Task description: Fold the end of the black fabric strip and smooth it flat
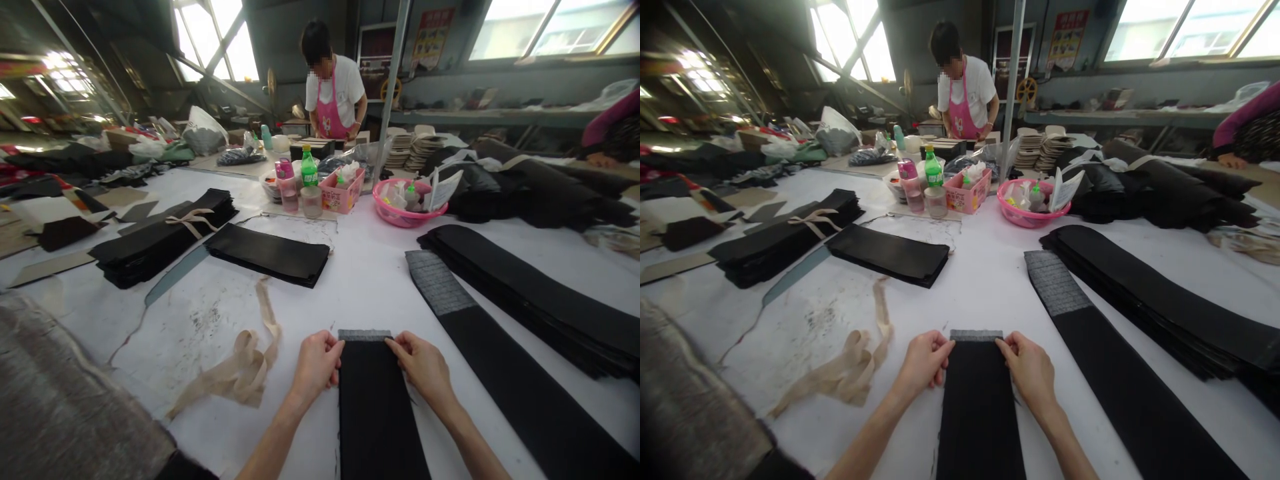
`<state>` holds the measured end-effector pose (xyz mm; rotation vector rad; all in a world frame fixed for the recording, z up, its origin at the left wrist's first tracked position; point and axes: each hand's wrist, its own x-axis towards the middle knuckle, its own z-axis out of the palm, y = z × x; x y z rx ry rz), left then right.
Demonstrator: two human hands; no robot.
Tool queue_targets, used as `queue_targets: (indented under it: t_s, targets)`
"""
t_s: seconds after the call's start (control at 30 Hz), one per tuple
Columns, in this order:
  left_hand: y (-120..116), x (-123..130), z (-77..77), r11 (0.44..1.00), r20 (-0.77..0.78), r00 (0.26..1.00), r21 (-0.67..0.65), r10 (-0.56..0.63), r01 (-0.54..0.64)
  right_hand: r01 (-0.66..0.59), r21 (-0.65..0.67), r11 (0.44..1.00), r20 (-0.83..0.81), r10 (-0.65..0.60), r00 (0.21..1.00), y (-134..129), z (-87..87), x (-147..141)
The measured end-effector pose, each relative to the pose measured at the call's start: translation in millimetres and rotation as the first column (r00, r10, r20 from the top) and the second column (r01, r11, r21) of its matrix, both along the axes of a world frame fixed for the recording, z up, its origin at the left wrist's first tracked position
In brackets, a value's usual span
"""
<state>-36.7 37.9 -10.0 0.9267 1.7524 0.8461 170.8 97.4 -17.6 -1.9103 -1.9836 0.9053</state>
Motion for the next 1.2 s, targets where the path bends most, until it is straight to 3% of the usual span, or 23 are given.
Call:
queue_targets:
  t_s: [0.87,1.2]
  targets:
    - [1,3,-7.3,1.000,-0.066,0.998,-0.024,-0.015,0.013,0.070,-0.117,0.991,-0.029,-0.074,0.997,7,9.8,-4]
    - [0,3,-7.8,1.000,-0.067,0.998,-0.026,-0.006,0.004,0.068,-0.127,0.990,-0.029,-0.072,0.997,8,5.6,-3]
